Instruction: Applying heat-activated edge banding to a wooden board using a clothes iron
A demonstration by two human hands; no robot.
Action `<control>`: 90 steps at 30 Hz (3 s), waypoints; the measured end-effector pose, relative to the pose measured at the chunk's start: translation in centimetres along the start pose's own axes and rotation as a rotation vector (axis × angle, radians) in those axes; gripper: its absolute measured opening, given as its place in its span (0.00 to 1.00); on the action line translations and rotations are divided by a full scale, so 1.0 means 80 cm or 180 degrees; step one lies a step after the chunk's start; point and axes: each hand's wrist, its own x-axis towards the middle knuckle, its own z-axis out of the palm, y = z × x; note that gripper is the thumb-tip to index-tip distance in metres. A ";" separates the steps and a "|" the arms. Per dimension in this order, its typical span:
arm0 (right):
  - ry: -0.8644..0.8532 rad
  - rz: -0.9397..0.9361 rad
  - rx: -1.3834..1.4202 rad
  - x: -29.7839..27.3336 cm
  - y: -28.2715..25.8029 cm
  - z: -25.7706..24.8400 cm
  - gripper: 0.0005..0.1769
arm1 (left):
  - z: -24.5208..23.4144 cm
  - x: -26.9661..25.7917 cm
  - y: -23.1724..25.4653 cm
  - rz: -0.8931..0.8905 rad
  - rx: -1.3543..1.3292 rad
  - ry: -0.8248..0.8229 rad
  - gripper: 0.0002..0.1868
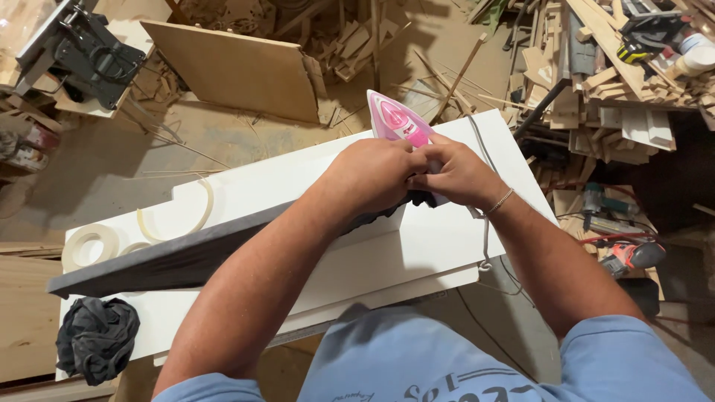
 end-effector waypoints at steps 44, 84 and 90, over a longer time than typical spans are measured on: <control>0.0033 0.0976 -0.0008 -0.019 -0.044 -0.065 0.21 | 0.035 -0.076 -0.019 -0.0847 -0.0486 0.0950 0.15; -0.1233 0.0444 -0.3383 0.031 -0.185 -0.102 0.24 | 0.011 -0.084 -0.010 -0.1151 -0.1595 0.1050 0.55; -0.1290 0.0780 -0.3421 0.032 -0.200 -0.094 0.23 | 0.053 -0.107 -0.071 -0.0859 -0.0558 0.0861 0.22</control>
